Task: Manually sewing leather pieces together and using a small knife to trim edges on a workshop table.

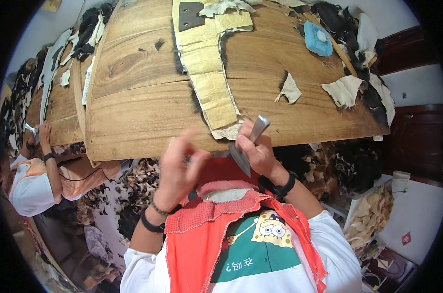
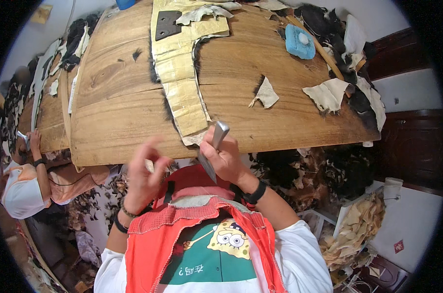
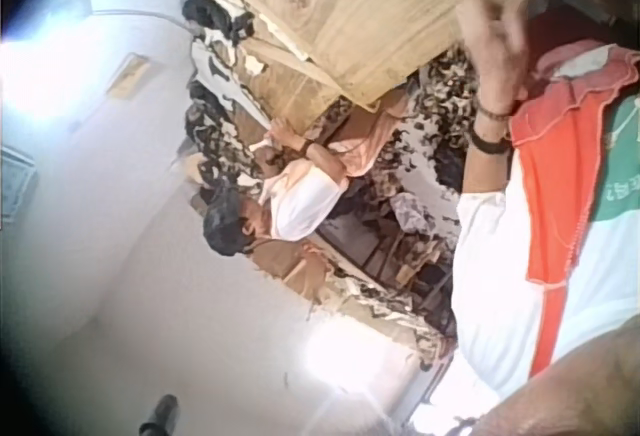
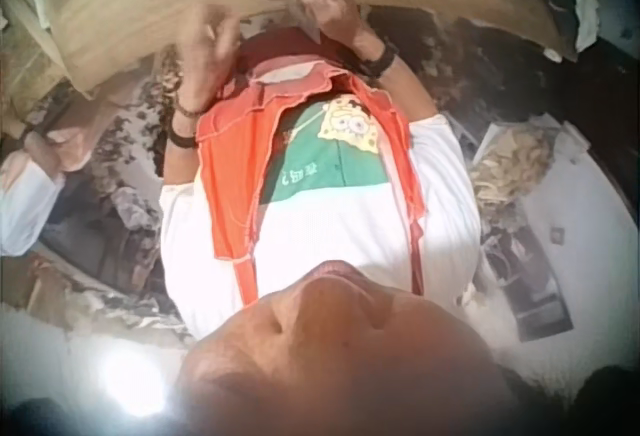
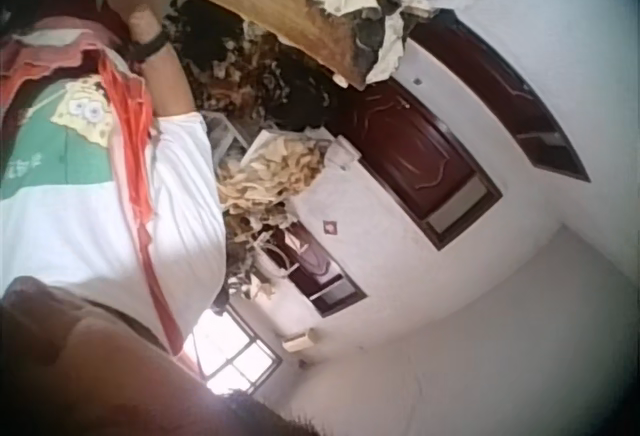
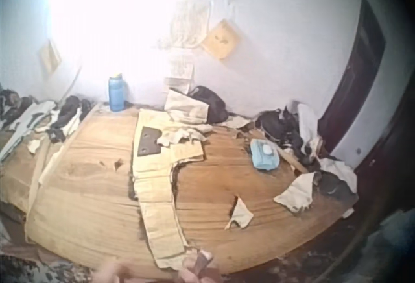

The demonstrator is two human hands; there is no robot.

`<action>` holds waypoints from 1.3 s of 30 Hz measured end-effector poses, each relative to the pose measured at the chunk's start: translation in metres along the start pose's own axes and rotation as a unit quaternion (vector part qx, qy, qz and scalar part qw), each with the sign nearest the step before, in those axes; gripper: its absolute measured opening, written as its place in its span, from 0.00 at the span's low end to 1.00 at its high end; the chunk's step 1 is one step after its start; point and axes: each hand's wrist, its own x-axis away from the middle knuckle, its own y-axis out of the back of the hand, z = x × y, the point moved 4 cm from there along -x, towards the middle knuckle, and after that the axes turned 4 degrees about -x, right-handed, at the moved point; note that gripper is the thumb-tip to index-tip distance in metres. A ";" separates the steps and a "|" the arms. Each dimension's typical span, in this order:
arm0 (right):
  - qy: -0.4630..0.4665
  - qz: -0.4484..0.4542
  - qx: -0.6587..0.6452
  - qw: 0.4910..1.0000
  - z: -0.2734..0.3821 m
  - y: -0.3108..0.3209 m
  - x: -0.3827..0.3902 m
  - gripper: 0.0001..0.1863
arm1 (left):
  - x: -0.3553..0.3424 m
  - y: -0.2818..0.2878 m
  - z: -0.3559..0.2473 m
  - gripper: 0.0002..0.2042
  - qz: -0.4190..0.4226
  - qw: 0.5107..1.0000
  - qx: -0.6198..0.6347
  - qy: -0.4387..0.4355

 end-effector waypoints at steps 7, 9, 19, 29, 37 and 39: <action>-0.093 -0.003 -0.122 0.988 0.008 0.012 -0.011 0.19 | -0.031 -0.089 -0.032 0.14 0.316 0.930 0.185 -0.039; -0.131 -0.026 -0.018 0.991 -0.002 0.029 -0.021 0.16 | -0.035 -0.096 -0.029 0.10 0.309 0.933 0.182 -0.026; -0.033 0.055 0.327 0.943 -0.048 0.054 -0.041 0.07 | -0.074 -0.115 0.012 0.02 0.004 0.987 0.158 0.038; -0.020 0.053 0.324 0.944 -0.052 0.049 -0.039 0.04 | -0.082 -0.123 0.007 0.03 0.016 0.995 0.088 0.038; 0.041 0.013 0.323 0.945 -0.041 0.045 -0.023 0.04 | -0.086 -0.127 0.001 0.04 -0.016 1.000 0.009 0.001; 0.006 -0.017 0.280 0.960 -0.042 0.046 -0.024 0.04 | -0.076 -0.127 0.002 0.05 -0.003 0.999 0.029 0.032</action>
